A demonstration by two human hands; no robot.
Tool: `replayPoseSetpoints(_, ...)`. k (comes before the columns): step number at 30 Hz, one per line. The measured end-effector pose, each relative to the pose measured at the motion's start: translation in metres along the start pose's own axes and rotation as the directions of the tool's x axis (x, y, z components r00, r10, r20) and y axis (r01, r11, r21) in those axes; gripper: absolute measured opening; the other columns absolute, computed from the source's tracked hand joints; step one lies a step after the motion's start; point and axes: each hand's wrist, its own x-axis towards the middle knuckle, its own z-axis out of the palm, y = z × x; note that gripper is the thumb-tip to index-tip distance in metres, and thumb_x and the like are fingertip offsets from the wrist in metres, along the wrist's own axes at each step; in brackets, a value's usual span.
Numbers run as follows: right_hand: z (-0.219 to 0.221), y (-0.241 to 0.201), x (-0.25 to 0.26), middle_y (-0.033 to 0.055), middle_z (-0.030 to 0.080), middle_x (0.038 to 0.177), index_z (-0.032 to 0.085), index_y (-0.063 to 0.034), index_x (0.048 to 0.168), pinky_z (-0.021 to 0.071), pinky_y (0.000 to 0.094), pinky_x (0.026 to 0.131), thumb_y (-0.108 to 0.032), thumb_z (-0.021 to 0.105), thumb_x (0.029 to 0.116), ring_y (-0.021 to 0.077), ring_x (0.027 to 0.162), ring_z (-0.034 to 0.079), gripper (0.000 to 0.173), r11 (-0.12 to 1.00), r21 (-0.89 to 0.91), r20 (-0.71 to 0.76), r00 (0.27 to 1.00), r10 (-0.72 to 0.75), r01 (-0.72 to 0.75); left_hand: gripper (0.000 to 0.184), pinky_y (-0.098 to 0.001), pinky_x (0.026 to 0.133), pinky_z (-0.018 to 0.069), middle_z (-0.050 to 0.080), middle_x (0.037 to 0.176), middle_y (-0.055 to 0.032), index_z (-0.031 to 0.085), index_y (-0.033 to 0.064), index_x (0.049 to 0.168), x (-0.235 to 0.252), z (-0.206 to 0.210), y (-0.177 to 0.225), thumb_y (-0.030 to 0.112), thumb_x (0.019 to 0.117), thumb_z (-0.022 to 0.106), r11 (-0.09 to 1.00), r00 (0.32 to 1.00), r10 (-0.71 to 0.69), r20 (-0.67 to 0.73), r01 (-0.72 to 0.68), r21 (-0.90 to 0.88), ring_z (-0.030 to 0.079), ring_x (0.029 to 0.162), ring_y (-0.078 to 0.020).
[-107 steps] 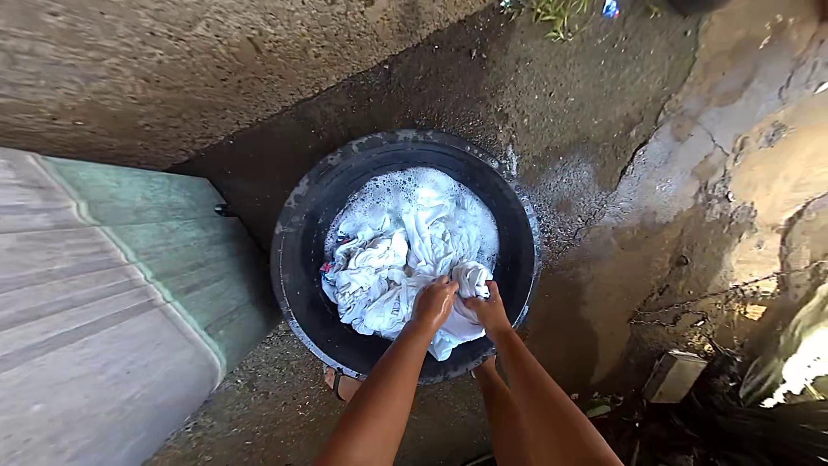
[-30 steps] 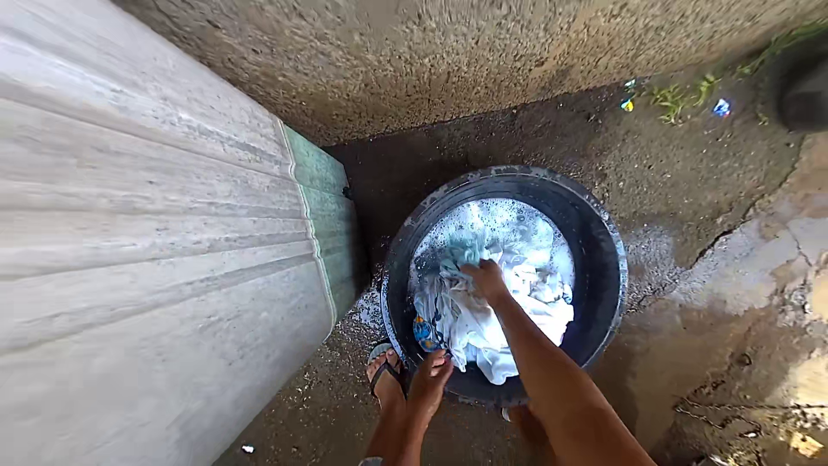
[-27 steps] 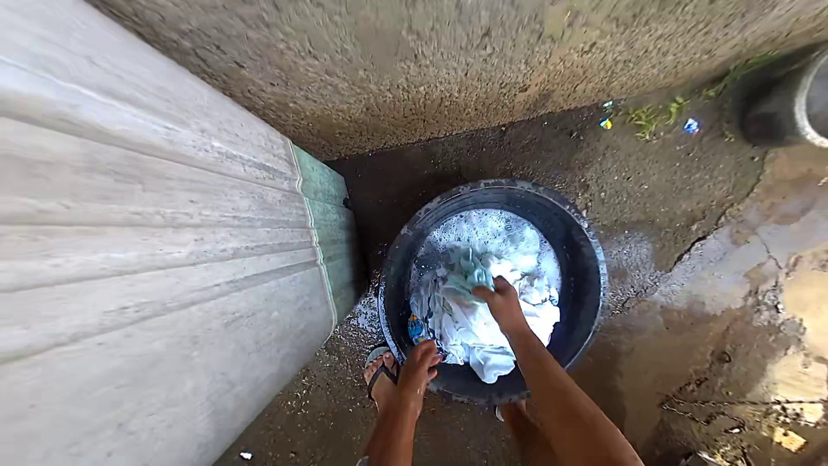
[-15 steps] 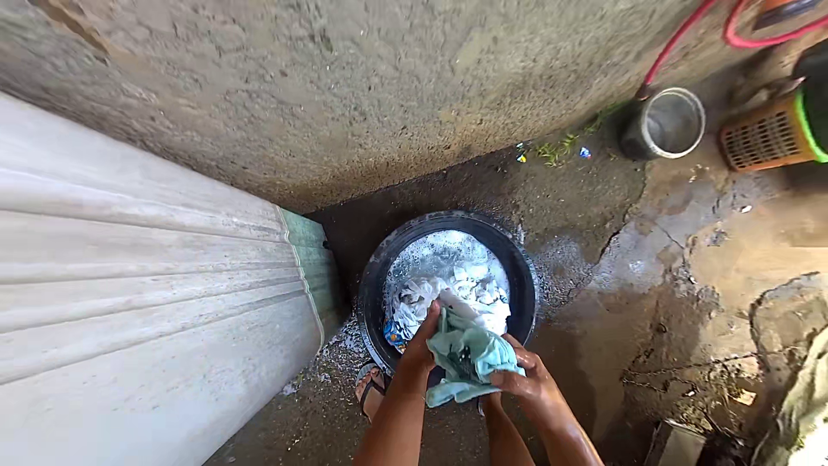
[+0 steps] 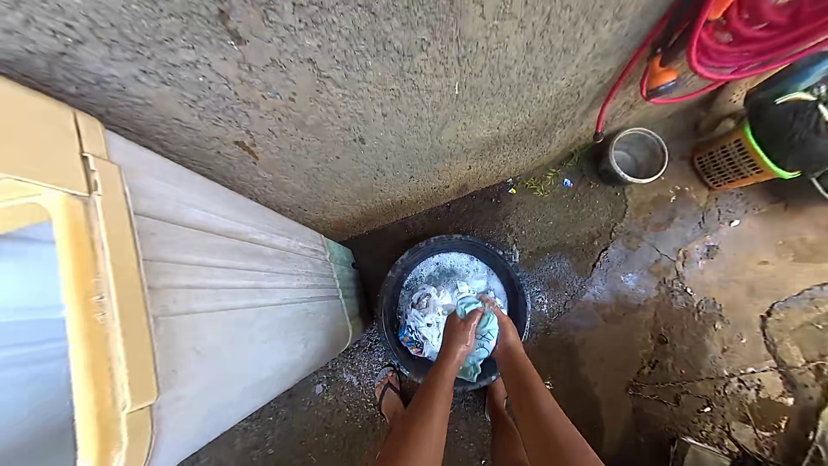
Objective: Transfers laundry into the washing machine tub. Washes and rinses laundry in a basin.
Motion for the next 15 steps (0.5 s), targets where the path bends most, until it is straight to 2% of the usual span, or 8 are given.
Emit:
replayPoseSetpoints(4,0.006,-0.009,-0.001,0.0094,0.071,0.094,0.068,0.0027,0.11,0.0568,0.0309,0.079,-0.013,0.054,0.1043,0.012,0.085,0.067,0.022,0.99,-0.114,-0.086,0.992,-0.09,0.08,0.03,-0.0432,0.094,0.0522,0.07,0.105,-0.0173,0.067,-0.005,0.113,0.002,0.007,0.014,0.022,0.102,0.06,0.989,1.0,0.016,-0.023,-0.012,0.145,0.067,0.1,-0.0224)
replayPoseSetpoints(8,0.015,-0.012,0.001,0.0105,0.069,0.088,0.069,0.0031,0.1,0.0559,0.0338,0.076,-0.012,0.06,0.101,0.014,0.08,0.066,0.017,0.962,-0.246,-0.197,0.966,-0.166,0.115,0.027,-0.0433,0.09,0.0523,0.07,0.099,-0.0153,0.069,-0.0036,0.106,0.006,0.006,0.022,0.021,0.1013,0.06,0.977,1.0,0.003,-0.008,-0.001,0.213,0.067,0.095,-0.0217)
replayPoseSetpoints(11,0.022,-0.02,-0.007,0.0105,0.068,0.084,0.068,0.0031,0.098,0.0562,0.0335,0.074,-0.008,0.064,0.0979,0.0142,0.077,0.065,0.012,0.948,-0.282,-0.234,0.947,-0.22,0.151,0.026,-0.0428,0.089,0.0522,0.069,0.098,-0.0155,0.068,-0.0042,0.106,0.001,0.002,0.032,0.02,0.1015,0.059,0.976,1.0,-0.001,0.011,-0.002,0.219,0.066,0.094,-0.0218)
replayPoseSetpoints(13,0.026,-0.026,-0.018,0.0108,0.068,0.084,0.069,0.0033,0.097,0.055,0.0343,0.075,-0.007,0.064,0.0978,0.0148,0.077,0.065,0.012,0.93,-0.329,-0.226,0.943,-0.245,0.163,0.026,-0.0435,0.089,0.0518,0.068,0.097,-0.0156,0.068,-0.0043,0.105,-0.007,-0.001,0.041,0.02,0.1017,0.059,0.974,1.0,-0.006,0.026,0.0,0.227,0.066,0.094,-0.0224)
replayPoseSetpoints(15,0.034,-0.036,-0.03,0.009,0.066,0.081,0.068,0.0023,0.094,0.055,0.0333,0.072,-0.007,0.063,0.0976,0.0138,0.074,0.064,0.011,0.924,-0.333,-0.205,0.941,-0.268,0.19,0.027,-0.0448,0.088,0.0513,0.068,0.097,-0.0161,0.067,-0.0041,0.105,-0.018,-0.005,0.054,0.022,0.1019,0.059,0.973,1.0,0.004,0.024,-0.009,0.229,0.066,0.094,-0.0233)
